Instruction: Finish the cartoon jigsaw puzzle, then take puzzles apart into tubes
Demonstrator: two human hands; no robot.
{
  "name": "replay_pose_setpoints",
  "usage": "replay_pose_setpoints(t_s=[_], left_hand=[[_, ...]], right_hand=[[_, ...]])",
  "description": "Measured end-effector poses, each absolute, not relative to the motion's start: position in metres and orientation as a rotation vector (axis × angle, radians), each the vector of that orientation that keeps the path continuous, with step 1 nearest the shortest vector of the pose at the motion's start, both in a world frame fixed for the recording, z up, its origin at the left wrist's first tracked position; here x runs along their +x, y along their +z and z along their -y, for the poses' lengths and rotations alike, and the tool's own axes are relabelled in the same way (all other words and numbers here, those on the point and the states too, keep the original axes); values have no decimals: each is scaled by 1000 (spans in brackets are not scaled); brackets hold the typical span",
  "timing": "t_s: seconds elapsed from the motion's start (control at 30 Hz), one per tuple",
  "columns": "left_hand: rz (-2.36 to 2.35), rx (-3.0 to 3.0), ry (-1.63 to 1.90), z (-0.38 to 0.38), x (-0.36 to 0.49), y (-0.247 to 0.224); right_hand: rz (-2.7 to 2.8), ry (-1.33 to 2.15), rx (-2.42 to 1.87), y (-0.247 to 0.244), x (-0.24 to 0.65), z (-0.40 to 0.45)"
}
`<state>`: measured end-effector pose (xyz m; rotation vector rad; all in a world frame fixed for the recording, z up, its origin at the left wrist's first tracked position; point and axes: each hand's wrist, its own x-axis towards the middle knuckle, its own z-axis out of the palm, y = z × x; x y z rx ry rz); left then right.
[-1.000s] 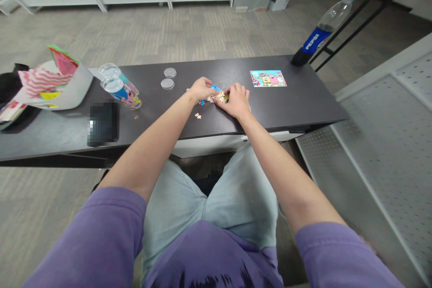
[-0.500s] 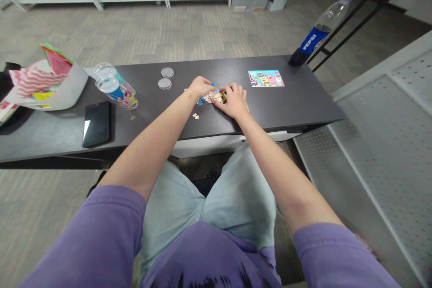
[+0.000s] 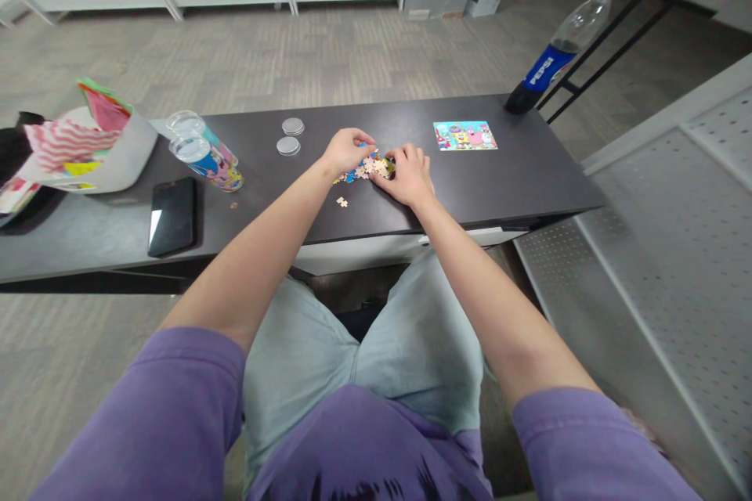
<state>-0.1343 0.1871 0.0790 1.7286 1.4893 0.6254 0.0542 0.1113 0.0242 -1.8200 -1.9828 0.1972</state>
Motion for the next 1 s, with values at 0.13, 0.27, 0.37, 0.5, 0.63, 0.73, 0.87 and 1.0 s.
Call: replay_pose_setpoints(t_s=[0.13,0.27,0.37,0.5,0.63,0.73,0.87,1.0], left_hand=[[-1480,1843,636,-184,-143,90],[-1485,1880,715,-183,-150,98],[-1496,1890,750,-185,-154,102],[-1489,1954,695,-185,-163,102],[-1492,2051,569,-180,-172,94],[-1527,2136,490,-172,-180,86],[-1576,2225,390,-157,-187,74],[-1600,2260,352,-147,-189,65]], right_hand=[[1988,204,-1827,27,54,-110],[1984,205,-1835,28,54,-109],[1986,208,-1827,28,54,-109],[1987,216,-1814,27,56,-112],[1977,226,-1810,24,58,-114],[1960,225,-1805,21,58,-115],[1915,222,-1813,18,59,-116],[1893,258,-1814,19,61,-118]])
